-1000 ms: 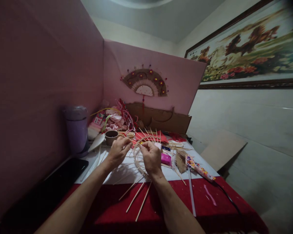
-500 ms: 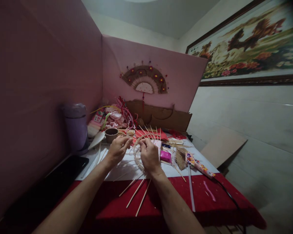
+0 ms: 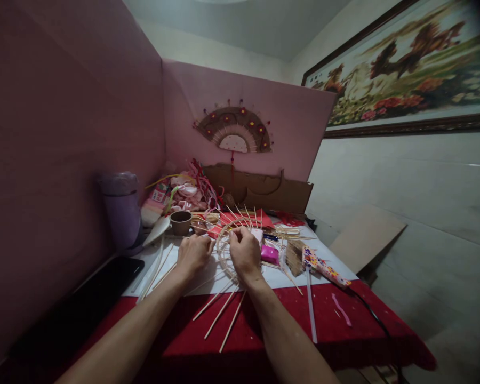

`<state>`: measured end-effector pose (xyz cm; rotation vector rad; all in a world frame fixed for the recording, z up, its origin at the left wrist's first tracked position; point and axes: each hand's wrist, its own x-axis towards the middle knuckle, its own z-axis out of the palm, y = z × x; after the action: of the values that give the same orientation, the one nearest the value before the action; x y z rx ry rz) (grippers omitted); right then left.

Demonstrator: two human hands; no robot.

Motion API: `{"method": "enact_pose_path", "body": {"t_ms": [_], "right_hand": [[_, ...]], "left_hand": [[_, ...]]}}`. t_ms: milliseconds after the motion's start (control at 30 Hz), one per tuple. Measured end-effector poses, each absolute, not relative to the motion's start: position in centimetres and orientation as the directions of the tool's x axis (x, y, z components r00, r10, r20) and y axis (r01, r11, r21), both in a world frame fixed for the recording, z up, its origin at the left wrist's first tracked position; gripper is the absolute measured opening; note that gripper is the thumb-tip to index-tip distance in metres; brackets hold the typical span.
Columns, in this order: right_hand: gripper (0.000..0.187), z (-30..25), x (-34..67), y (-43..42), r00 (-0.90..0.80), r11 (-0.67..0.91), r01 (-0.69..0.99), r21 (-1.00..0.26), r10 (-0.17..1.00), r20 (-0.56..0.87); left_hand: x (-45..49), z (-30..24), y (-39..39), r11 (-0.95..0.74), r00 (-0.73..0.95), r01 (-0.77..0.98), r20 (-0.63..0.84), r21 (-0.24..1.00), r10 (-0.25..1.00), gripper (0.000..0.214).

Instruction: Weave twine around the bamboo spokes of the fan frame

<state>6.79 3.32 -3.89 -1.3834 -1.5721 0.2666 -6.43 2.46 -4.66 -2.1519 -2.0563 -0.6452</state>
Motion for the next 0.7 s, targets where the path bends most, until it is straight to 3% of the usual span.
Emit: {"method": "enact_pose_path", "body": {"t_ms": [167,500,700], "right_hand": [[0.017,-3.9,6.8,3.5,0.155,0.33,0.595,-0.733,0.848,0.507],[0.016,-3.4,6.7,4.3,0.186,0.333,0.508,-0.794,0.858,0.478],[0.011,-1.0,5.3,5.2,0.059,0.278,0.622,-0.732,0.916,0.398]], "left_hand": [[-6.1,-4.6,2.6,-0.132,0.03,0.949,0.332,0.288,0.943,0.051],[-6.7,-4.7,3.0,-0.055,-0.089,0.903,0.31,0.427,0.947,0.021],[-6.7,-4.8,3.4,0.031,-0.19,0.884,0.298,0.466,0.935,0.025]]}}
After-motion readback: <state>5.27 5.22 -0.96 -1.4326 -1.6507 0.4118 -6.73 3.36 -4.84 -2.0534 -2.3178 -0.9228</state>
